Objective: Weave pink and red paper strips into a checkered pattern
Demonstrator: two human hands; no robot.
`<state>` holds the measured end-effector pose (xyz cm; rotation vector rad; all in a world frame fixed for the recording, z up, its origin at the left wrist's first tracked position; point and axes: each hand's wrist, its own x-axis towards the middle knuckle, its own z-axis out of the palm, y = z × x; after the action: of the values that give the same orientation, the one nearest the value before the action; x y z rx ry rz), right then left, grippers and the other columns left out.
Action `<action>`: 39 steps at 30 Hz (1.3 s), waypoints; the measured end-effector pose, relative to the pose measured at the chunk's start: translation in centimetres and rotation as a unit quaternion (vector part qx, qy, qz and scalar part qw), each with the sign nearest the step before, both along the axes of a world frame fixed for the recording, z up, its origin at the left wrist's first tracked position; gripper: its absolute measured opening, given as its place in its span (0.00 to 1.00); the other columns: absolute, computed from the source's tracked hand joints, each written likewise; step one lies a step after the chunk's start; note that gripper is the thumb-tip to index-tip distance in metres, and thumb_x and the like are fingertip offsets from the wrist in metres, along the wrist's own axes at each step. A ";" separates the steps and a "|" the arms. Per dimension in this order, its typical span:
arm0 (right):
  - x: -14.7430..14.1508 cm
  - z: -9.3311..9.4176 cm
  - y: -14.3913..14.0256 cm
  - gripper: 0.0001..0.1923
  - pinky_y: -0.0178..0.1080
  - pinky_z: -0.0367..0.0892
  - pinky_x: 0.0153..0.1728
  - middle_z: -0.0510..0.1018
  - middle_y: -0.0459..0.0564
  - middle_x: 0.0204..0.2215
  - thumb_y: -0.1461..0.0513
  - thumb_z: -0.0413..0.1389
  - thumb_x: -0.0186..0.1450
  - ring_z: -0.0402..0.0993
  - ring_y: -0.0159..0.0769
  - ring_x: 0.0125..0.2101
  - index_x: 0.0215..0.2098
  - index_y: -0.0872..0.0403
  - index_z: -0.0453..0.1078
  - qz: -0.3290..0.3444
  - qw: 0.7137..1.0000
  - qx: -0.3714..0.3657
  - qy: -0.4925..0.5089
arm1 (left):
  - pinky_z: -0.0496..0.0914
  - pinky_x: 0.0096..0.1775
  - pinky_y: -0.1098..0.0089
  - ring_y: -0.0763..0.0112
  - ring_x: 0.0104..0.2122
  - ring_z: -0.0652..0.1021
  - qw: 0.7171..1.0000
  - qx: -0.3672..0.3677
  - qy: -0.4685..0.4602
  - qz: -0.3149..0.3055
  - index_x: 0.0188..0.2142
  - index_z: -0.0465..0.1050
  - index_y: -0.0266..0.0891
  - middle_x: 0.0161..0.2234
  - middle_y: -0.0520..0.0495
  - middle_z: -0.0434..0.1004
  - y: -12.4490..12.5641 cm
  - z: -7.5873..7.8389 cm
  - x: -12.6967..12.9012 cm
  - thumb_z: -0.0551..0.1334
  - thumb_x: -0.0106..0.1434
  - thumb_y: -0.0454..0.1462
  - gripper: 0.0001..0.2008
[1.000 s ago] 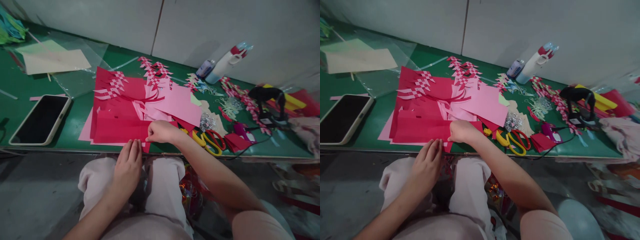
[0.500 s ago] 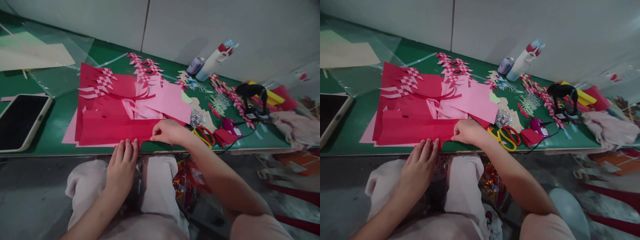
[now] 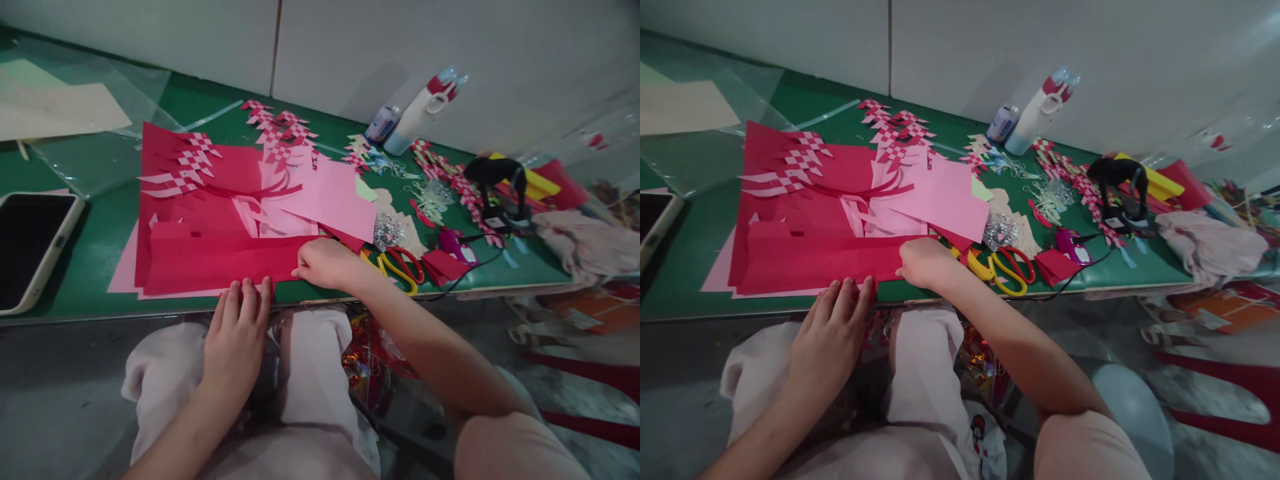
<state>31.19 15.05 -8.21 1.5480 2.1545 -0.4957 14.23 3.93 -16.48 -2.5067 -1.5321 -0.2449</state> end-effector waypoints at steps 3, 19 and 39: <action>0.1 -0.4 0.1 0.15 0.37 0.60 0.31 0.81 0.58 0.30 0.55 0.56 0.64 0.76 0.43 0.35 0.35 0.60 0.77 0.007 1.000 0.002 0.000 | 0.68 0.53 0.53 0.44 0.55 0.70 1.000 -0.005 0.002 -0.002 0.62 0.59 0.27 0.54 0.27 0.69 0.0 0.0 -0.1 0.52 0.63 0.29 0.27; 0.2 -0.8 0.3 0.13 0.37 0.62 0.33 0.81 0.58 0.30 0.56 0.57 0.63 0.76 0.44 0.37 0.34 0.59 0.77 0.023 0.999 0.019 0.016 | 0.73 0.43 0.56 0.42 0.50 0.75 0.996 0.005 0.084 0.011 0.63 0.60 0.43 0.50 0.25 0.72 0.5 0.9 1.5 0.52 0.64 0.28 0.27; 3.1 0.0 0.9 0.12 0.36 0.49 0.23 0.74 0.48 0.22 0.54 0.59 0.59 0.62 0.31 0.23 0.27 0.55 0.73 -0.008 0.998 -0.026 0.048 | 0.67 0.50 0.45 0.41 0.55 0.70 0.999 0.019 0.036 -0.004 0.60 0.65 0.36 0.51 0.29 0.71 0.4 1.8 3.0 0.52 0.65 0.31 0.23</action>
<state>34.27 15.97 -8.23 1.5425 2.1844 -0.6396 17.23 4.37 -14.64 -2.4638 -1.4760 -0.1808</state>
